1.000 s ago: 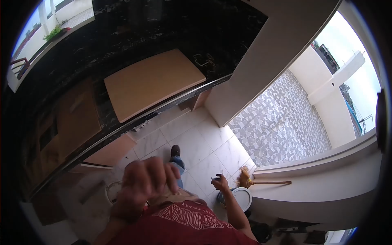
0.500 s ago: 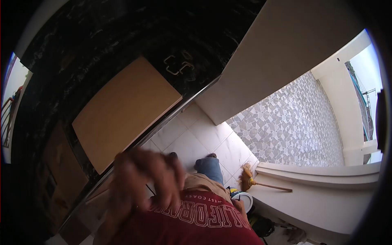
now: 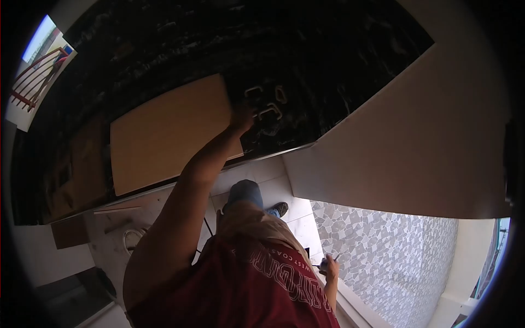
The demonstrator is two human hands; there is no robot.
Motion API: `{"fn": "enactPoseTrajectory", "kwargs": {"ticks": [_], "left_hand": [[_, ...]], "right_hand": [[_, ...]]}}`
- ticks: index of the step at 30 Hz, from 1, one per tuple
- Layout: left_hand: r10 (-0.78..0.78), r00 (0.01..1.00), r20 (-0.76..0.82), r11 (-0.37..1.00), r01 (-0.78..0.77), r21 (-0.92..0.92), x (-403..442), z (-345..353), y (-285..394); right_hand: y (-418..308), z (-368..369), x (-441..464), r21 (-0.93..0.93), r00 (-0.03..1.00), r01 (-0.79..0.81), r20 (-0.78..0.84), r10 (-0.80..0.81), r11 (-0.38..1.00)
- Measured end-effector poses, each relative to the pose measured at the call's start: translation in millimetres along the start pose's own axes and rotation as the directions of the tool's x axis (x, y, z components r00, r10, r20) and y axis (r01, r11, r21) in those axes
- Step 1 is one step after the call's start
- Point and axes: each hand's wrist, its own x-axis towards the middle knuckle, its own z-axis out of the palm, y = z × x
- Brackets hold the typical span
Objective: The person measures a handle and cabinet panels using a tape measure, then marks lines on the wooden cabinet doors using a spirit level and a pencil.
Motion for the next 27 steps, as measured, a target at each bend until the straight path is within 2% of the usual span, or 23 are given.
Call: {"fn": "enactPoseTrajectory", "kwargs": {"ticks": [3,4,5,6,7,8,9,10,13,14,16,17,20,23,27], "left_hand": [[0.121,0.993,0.010,0.986,-0.121,0.118,20,10,-20],[-0.094,0.986,0.135,0.961,0.125,-0.245,28,3,-17],[-0.243,0.914,0.325,0.754,0.389,-0.529,36,-5,-15],[0.062,0.968,0.241,0.953,0.015,-0.304,32,-6,-26],[0.360,0.923,0.133,0.932,-0.362,-0.008,28,-6,-38],[0.375,0.918,0.130,0.927,-0.371,-0.052,29,-3,-45],[0.385,0.915,0.121,0.922,-0.375,-0.096,30,1,-50],[0.392,0.913,0.110,0.916,-0.377,-0.137,33,4,-54],[0.509,0.860,-0.034,0.844,-0.507,-0.175,40,-8,-53],[0.390,0.921,0.009,0.896,-0.377,-0.236,46,-16,-46],[0.157,0.981,0.114,0.935,-0.110,-0.338,69,-30,-22],[-0.041,0.987,0.155,0.867,0.112,-0.485,84,-9,-28],[-0.053,0.999,0.003,0.966,0.052,-0.252,131,3,-33],[-0.012,0.999,0.043,1.000,0.011,0.004,152,23,-33],[-0.130,0.980,0.150,0.988,0.141,-0.065,149,38,-28]], "right_hand": [[-23,-32,-6,0.118,0.978,0.016,-0.208,0.009,0.993],[-23,-38,-11,0.158,0.959,0.028,-0.284,0.018,0.987],[-20,-36,-16,0.220,0.956,0.016,-0.288,0.050,0.975],[-9,-33,-17,0.280,0.954,0.005,-0.290,0.080,0.960],[5,-31,-17,0.332,0.951,-0.005,-0.291,0.107,0.943],[21,-22,-13,0.384,0.954,-0.030,-0.264,0.141,0.923],[13,-6,-27,0.189,0.934,-0.152,-0.293,0.204,0.970],[9,10,-37,0.087,0.942,-0.196,-0.259,0.213,0.977],[10,48,-57,-0.032,0.977,-0.198,-0.093,0.194,0.980],[6,54,-61,-0.041,0.979,-0.192,-0.077,0.189,0.980],[-7,59,-67,-0.050,0.983,-0.175,-0.056,0.172,0.983],[-15,58,-69,-0.047,0.985,-0.164,-0.059,0.161,0.985],[-36,57,-74,-0.046,0.989,-0.130,-0.075,0.127,0.990],[-50,58,-78,-0.046,0.991,-0.104,-0.095,0.099,0.994],[-58,59,-83,-0.046,0.991,-0.086,-0.111,0.080,0.995]]}}
